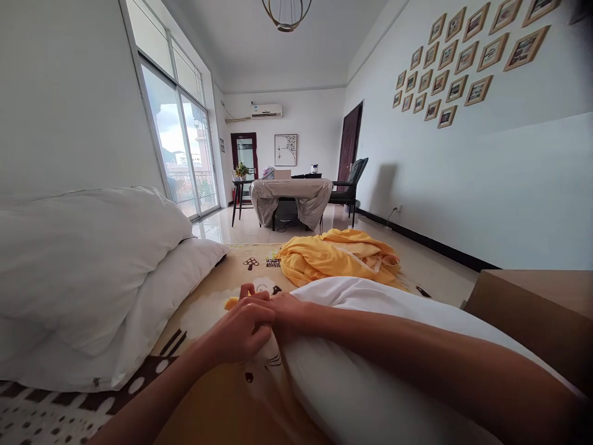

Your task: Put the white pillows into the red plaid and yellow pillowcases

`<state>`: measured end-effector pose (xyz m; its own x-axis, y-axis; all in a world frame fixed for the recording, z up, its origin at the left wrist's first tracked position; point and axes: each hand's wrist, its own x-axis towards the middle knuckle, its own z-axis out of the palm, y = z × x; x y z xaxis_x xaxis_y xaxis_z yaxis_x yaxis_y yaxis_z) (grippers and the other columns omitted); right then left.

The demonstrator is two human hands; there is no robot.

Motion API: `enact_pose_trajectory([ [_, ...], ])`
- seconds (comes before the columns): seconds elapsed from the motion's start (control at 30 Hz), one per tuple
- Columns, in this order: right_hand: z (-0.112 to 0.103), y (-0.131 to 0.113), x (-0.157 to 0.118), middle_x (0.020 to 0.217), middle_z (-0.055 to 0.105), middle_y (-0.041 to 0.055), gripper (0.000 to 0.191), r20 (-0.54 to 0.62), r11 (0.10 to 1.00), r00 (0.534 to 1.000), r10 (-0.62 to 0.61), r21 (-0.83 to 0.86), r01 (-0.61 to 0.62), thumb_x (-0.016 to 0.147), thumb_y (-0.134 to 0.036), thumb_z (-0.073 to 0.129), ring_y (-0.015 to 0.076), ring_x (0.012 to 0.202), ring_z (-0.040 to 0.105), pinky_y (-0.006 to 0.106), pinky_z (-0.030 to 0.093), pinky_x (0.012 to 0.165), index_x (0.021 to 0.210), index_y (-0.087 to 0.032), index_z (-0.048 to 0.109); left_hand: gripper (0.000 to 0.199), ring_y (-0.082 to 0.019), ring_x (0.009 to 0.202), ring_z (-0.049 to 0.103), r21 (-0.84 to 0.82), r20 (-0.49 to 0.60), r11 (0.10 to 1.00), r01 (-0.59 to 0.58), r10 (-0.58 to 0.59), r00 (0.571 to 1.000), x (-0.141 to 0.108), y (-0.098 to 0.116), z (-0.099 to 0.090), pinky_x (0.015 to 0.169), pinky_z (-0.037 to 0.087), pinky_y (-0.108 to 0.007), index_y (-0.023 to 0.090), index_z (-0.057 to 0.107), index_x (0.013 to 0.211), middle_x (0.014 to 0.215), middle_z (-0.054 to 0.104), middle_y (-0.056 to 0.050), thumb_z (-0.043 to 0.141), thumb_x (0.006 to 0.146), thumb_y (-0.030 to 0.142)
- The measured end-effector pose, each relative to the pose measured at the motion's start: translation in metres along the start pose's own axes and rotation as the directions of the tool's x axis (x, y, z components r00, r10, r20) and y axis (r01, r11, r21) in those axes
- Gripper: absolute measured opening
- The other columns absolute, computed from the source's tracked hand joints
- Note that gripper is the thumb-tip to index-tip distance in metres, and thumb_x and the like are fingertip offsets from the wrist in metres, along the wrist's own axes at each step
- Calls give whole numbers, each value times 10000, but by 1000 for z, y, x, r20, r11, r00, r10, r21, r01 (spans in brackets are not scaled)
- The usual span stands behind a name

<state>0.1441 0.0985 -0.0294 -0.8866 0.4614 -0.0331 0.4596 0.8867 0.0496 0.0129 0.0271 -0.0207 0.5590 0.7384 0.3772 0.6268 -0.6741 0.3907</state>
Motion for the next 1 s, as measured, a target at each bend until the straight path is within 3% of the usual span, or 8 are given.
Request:
enact_pose_trajectory([
  [0.23, 27, 14, 10, 1070, 654, 139, 364, 27, 996, 1000, 2, -93, 1, 779, -345, 623, 284, 1004, 613, 406, 470, 863, 1080, -141, 613, 163, -149, 735, 434, 226, 29, 974, -19, 13, 999, 7, -33, 7, 826, 274, -366, 166, 322, 572, 603, 448, 19, 387, 655, 42],
  [0.4, 29, 1, 1, 1132, 595, 213, 627, -1, 990, 999, 36, -136, -36, 662, -410, 709, 330, 1057, 548, 462, 415, 948, 1163, -55, 579, 139, -152, 795, 479, 258, 77, 966, -21, 1, 997, 3, -46, 15, 884, 254, -394, 155, 367, 594, 678, 533, 18, 399, 673, 45],
  [0.53, 35, -21, -32, 1118, 596, 236, 650, -49, 991, 996, 77, -104, -82, 686, -475, 692, 338, 1050, 540, 463, 390, 980, 1131, -11, 600, 149, -158, 836, 498, 260, 112, 965, -39, 10, 994, 1, -47, 24, 920, 254, -395, 157, 397, 585, 697, 557, 8, 420, 708, 76],
  [0.67, 27, -25, -79, 1281, 563, 198, 691, -92, 993, 995, 39, 119, -28, 806, -495, 594, 325, 1162, 519, 476, 342, 1033, 1355, -93, 476, 169, -166, 849, 508, 285, 162, 958, -23, -25, 987, 1, -50, 30, 954, 256, -402, 159, 386, 558, 691, 554, -1, 453, 707, 116],
  [0.73, 14, -5, -92, 1332, 549, 158, 637, -122, 984, 990, 72, 171, -50, 847, -473, 568, 304, 1199, 508, 487, 301, 1060, 1389, -158, 456, 172, -163, 834, 507, 282, 189, 959, -21, -33, 981, 3, -51, 31, 931, 287, -382, 160, 363, 555, 701, 556, -4, 455, 694, 119],
  [0.83, -6, 48, -91, 1356, 540, 149, 478, -190, 973, 957, 220, 112, -202, 909, -368, 497, 300, 1254, 466, 492, 259, 1075, 1335, -153, 529, 158, -162, 824, 503, 277, 212, 960, -29, -31, 977, 7, -51, 30, 928, 299, -377, 161, 357, 556, 697, 552, -5, 450, 676, 113],
  [0.93, -9, 102, -77, 1449, 445, 143, 575, -79, 956, 957, 278, 121, -267, 897, -431, 520, 335, 1331, 379, 543, 199, 1093, 1412, -183, 453, 152, -159, 827, 506, 265, 217, 964, -19, -40, 975, 9, -50, 30, 928, 309, -370, 161, 362, 568, 710, 559, -1, 448, 682, 110],
  [1.0, 1, 125, -67, 1439, 464, 130, 640, 14, 951, 963, 271, 151, -270, 877, -525, 530, 343, 1310, 417, 549, 232, 1083, 1433, -225, 429, 166, -152, 823, 508, 260, 212, 966, -5, -52, 976, 6, -49, 30, 925, 318, -362, 158, 353, 574, 729, 563, 4, 448, 702, 111],
])
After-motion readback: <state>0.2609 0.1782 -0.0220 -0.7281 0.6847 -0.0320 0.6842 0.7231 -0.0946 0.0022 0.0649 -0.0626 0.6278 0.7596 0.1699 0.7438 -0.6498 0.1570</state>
